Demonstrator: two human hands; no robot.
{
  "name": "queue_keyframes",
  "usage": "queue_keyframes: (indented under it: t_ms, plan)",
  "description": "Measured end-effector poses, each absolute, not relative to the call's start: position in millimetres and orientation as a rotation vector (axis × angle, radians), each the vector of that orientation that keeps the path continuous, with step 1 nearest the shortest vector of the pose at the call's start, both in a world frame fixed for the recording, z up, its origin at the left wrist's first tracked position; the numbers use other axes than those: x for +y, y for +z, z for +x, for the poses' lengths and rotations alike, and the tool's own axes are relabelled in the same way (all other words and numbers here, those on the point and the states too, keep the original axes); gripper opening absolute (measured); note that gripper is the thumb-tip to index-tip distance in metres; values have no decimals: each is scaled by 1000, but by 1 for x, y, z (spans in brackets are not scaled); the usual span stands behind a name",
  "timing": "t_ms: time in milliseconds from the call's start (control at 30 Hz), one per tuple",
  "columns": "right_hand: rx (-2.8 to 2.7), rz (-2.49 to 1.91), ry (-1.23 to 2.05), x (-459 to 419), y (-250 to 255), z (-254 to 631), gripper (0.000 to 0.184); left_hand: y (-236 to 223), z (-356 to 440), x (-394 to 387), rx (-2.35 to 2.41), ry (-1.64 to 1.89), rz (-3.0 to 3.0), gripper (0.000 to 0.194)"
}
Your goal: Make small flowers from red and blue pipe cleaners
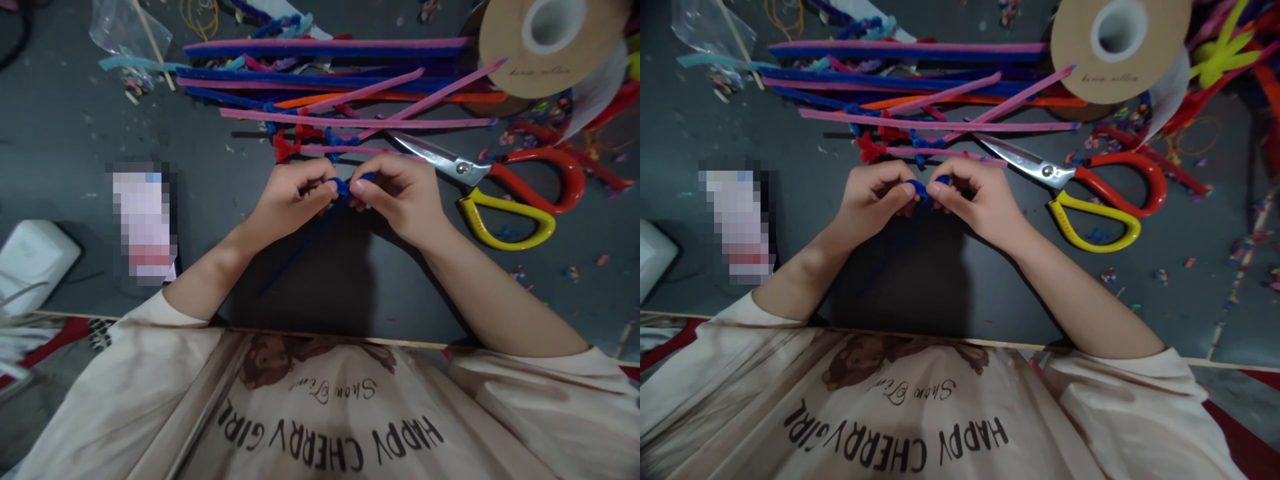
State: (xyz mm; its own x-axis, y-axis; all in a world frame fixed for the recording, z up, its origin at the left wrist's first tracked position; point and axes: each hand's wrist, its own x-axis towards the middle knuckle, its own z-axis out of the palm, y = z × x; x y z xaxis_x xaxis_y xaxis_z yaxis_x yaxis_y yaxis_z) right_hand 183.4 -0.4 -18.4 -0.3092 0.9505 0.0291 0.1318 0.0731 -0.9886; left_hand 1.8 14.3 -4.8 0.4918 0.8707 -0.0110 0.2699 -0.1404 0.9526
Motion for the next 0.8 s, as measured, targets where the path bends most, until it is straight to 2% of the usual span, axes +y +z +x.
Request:
queue_keyframes:
  t_ms: [467,800]
  plan:
    - [-1620,-1099,1327,0,-19,185,34,-6,0,14,888,761,1667,26]
    - [-1514,-1116,1343,1,-13,182,37,-5,0,14,929,798,1887,26]
